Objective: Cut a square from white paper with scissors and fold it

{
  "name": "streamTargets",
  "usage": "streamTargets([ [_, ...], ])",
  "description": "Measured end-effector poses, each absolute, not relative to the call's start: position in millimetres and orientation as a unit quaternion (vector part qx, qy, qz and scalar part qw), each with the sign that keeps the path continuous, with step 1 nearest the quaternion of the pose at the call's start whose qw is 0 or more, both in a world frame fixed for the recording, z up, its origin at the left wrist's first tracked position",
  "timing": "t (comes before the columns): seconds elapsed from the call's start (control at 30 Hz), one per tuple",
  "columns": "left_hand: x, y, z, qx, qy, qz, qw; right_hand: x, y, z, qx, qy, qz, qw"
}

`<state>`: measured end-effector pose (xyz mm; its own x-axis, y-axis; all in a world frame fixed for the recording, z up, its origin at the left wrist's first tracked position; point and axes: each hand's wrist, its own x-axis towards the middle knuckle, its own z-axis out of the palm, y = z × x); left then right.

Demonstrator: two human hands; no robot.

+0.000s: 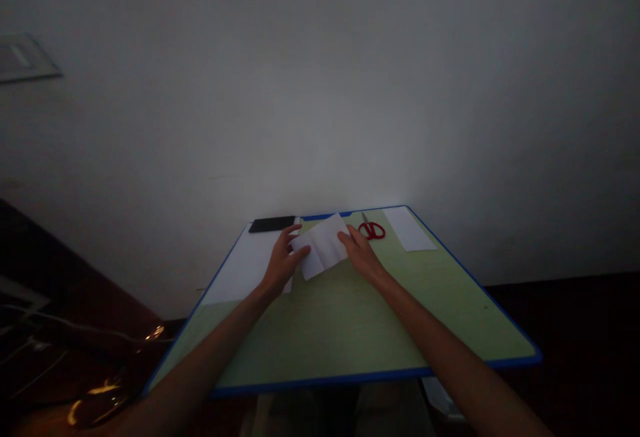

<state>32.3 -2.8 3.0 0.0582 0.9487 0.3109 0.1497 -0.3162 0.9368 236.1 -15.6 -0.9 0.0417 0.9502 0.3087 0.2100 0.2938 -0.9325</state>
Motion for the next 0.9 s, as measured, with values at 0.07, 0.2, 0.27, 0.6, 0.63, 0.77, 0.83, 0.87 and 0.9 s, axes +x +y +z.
streamTargets([
  [0.07, 31.6, -1.4, 0.7, 0.618, 0.453, 0.522, 0.375, 236.0, -17.2, 0.8, -0.476, -0.598, 0.365, 0.532],
  [0.2, 34.8, -3.4, 1.1, 0.59, 0.466, 0.521, 0.405, 235.9, -19.9, 2.1, -0.463, -0.585, 0.395, 0.536],
  [0.27, 37.7, -6.4, 4.6, 0.578, 0.47, 0.52, 0.418, 235.5, -21.2, 2.8, -0.451, -0.584, 0.409, 0.537],
  [0.6, 36.7, -7.0, 9.4, 0.563, 0.403, 0.522, 0.498, 240.2, -17.6, 4.8, -0.465, -0.53, 0.371, 0.604],
  [0.63, 36.1, -6.2, 8.6, 0.562, 0.39, 0.523, 0.508, 242.5, -15.8, 3.9, -0.479, -0.525, 0.35, 0.61],
  [0.77, 35.0, -4.3, 6.1, 0.545, 0.378, 0.528, 0.53, 250.4, -11.0, 1.3, -0.511, -0.487, 0.339, 0.622],
  [0.83, 34.5, -3.3, 5.2, 0.535, 0.394, 0.541, 0.516, 252.0, -10.8, 1.4, -0.515, -0.464, 0.36, 0.624],
  [0.87, 34.2, -2.9, 4.9, 0.529, 0.403, 0.549, 0.506, 252.3, -11.0, 1.7, -0.514, -0.457, 0.368, 0.626],
  [0.9, 33.9, -2.4, 4.9, 0.523, 0.411, 0.557, 0.498, 252.3, -11.2, 2.0, -0.509, -0.455, 0.373, 0.629],
])
